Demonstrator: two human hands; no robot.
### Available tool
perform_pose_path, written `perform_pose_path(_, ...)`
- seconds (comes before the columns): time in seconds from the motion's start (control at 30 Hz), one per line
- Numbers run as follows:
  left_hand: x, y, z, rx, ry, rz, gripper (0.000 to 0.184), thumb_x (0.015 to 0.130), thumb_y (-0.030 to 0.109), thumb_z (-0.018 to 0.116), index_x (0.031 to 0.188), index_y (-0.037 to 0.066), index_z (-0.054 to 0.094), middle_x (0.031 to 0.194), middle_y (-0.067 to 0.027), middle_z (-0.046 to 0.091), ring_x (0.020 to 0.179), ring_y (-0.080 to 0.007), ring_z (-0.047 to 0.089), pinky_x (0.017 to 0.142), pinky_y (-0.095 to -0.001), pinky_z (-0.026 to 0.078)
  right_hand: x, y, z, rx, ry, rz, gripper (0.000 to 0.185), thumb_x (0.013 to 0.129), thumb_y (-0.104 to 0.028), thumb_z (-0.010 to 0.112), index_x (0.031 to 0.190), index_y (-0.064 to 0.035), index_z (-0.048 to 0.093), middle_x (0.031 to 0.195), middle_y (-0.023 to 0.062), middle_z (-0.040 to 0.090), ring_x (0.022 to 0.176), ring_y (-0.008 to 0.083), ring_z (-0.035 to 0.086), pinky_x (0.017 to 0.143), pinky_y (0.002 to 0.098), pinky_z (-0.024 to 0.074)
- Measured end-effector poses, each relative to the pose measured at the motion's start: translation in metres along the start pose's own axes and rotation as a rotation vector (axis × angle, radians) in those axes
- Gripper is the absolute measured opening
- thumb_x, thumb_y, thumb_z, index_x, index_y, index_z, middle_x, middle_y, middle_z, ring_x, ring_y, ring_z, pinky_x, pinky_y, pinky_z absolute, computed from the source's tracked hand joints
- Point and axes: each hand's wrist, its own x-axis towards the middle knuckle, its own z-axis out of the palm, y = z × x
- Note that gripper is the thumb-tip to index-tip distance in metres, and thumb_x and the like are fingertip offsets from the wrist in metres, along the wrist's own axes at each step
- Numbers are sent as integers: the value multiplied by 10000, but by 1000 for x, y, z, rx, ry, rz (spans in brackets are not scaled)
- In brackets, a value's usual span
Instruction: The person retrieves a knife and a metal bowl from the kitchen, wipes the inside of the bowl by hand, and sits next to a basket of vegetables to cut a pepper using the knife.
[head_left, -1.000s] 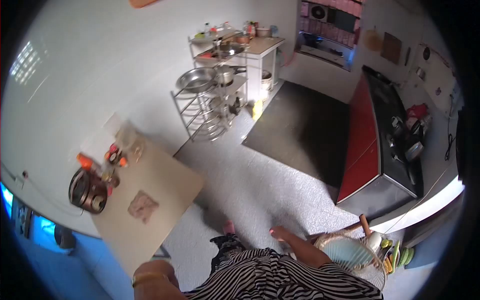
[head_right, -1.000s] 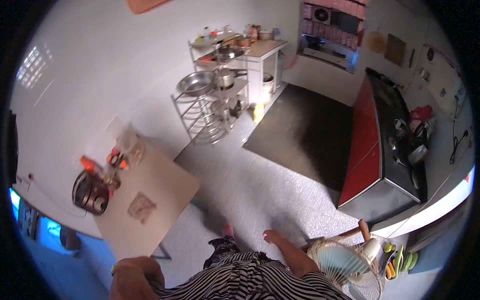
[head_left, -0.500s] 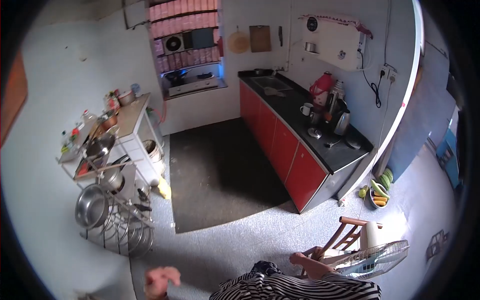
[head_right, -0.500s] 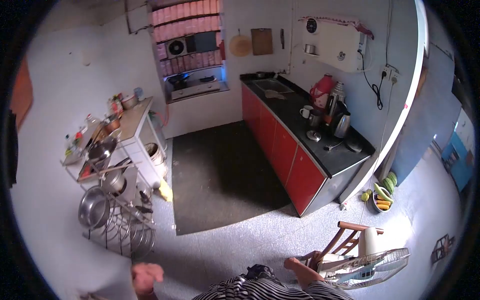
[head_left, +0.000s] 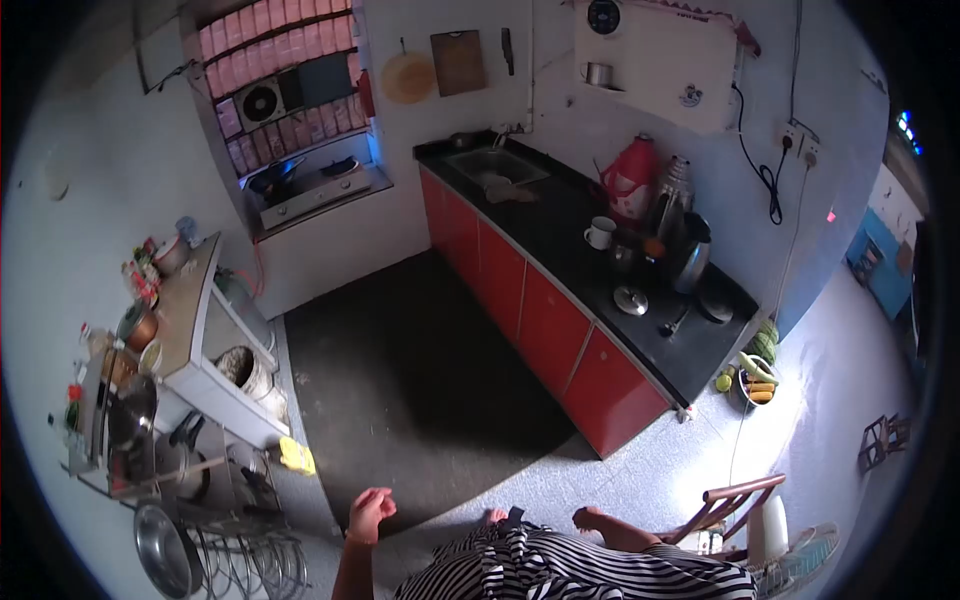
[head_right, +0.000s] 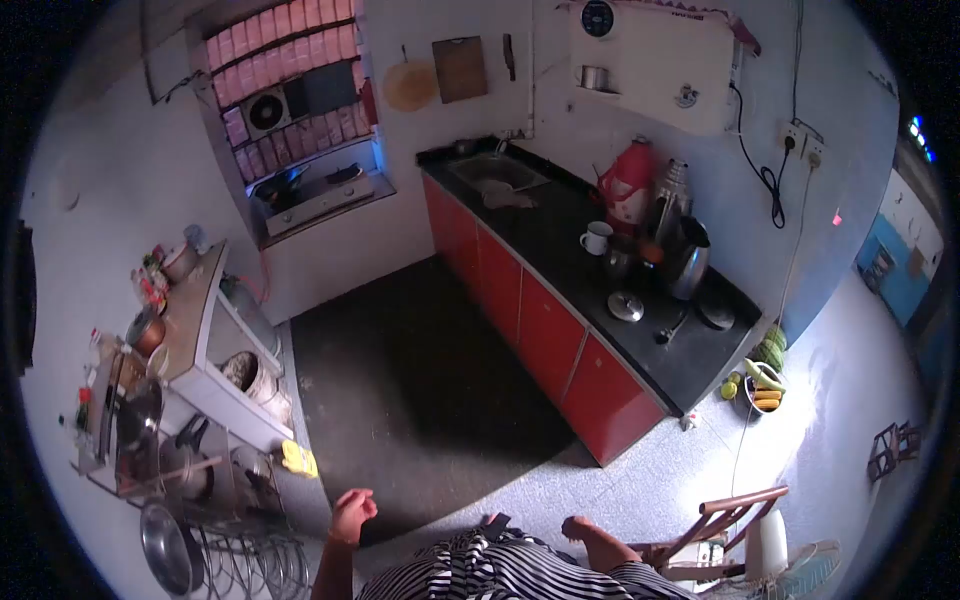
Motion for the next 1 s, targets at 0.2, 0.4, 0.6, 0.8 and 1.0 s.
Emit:
perform_pose_path(0.2, 91, -19, -65, -155, 298, -102, 122, 814, 148, 487, 833, 48, 553, 633, -35, 528, 539, -119, 515, 476, -253, 449, 23, -95, -161, -58, 490, -163, 192, 741, -211, 481, 871, -137, 600, 656, 32, 605, 563, 131, 600, 536, 274, 483)
perform_pose_path(0.4, 253, 5, -123, 26, 328, 50, 100, 795, 151, 520, 808, 61, 562, 602, -45, 546, 487, -136, 518, 419, -264, 442, 77, -183, -270, -301, 604, -560, 111, 672, -179, 520, 661, -98, 594, 584, 36, 569, 535, 147, 566, 427, 304, 429)
perform_pose_path(0.6, 471, 166, -79, -120, 139, 32, 100, 790, 153, 534, 826, 63, 558, 644, -26, 549, 551, -103, 524, 492, -214, 440, 113, -222, -341, -24, 271, -93, 148, 690, -197, 506, 604, -113, 592, 533, 24, 559, 479, 158, 552, 402, 307, 417)
perform_pose_path(0.8, 702, 322, 57, 162, -328, 195, 153, 797, 200, 537, 846, 57, 561, 662, -2, 527, 564, -71, 479, 507, -196, 389, 76, -248, -381, 754, 404, -73, 214, 748, -275, 431, 701, -144, 593, 604, 25, 570, 554, 157, 563, 453, 301, 436)
perform_pose_path(1.0, 898, 414, 246, 346, -723, 327, 230, 798, 285, 540, 879, 70, 556, 728, 11, 537, 662, -78, 489, 588, -205, 384, 103, -268, -447, 659, 666, -87, 176, 728, -254, 480, 719, -112, 582, 671, 65, 575, 618, 203, 561, 528, 339, 438)
